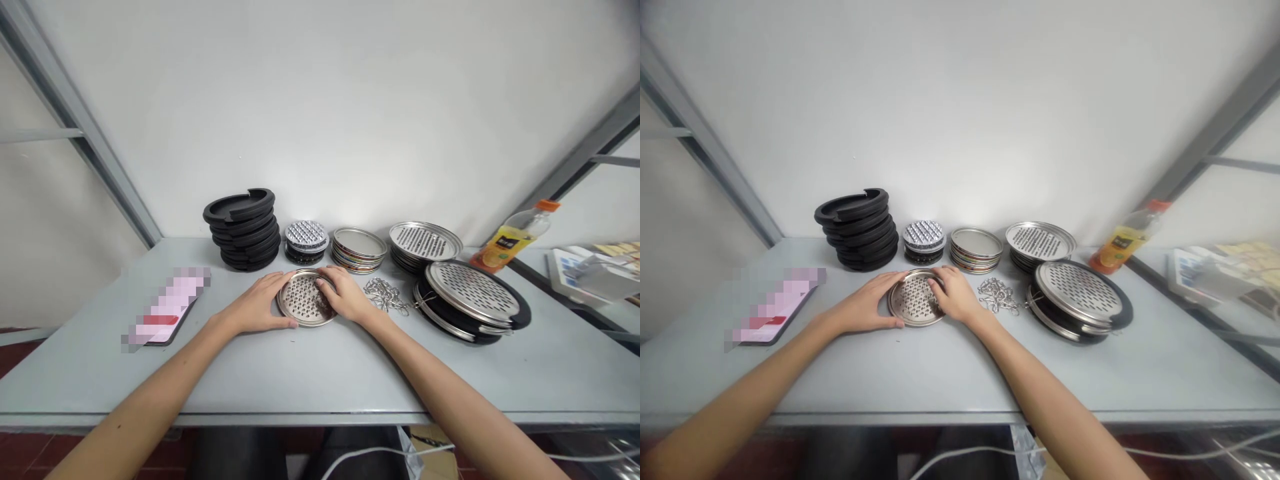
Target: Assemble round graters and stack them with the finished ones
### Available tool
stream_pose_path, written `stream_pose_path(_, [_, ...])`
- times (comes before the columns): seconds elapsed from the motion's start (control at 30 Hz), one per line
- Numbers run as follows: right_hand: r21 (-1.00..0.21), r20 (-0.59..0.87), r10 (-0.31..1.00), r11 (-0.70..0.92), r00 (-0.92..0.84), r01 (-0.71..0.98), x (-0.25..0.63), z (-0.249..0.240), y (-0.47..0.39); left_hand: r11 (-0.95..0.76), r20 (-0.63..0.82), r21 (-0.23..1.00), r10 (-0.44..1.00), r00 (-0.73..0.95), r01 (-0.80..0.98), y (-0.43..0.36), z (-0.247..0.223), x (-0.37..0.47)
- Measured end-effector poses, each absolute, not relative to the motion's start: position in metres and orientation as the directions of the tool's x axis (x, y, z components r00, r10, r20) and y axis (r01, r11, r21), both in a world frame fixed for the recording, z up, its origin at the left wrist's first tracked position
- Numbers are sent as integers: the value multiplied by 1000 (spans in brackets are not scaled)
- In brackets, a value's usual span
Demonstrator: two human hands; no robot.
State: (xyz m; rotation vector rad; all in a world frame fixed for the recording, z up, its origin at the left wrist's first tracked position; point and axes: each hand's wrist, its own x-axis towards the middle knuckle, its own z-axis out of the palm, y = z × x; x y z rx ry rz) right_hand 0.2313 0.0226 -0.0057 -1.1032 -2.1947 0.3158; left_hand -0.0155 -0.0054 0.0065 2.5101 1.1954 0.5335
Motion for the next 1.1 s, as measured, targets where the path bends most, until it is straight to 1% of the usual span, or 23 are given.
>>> stream_pose_path(0.2, [-540, 411, 810, 586, -419, 604, 230, -4, 21, -594, 201, 433, 797, 570, 678, -5, 3, -15])
stream_pose_path(0.47, [-614, 387, 837, 547, -386, 570, 229, -6, 22, -575, 197, 482, 806, 558, 661, -8, 5, -14])
stream_pose_path(0.67, [-652, 349, 864, 502, -363, 568, 230, -8, 21, -573, 187, 505, 803, 566, 646, -9, 6, -13])
stream_pose_path(1.1, [-697, 343, 874, 483, -345, 531, 230, -8, 19, -569, 165, 506, 802, 574, 648, -8, 8, -15])
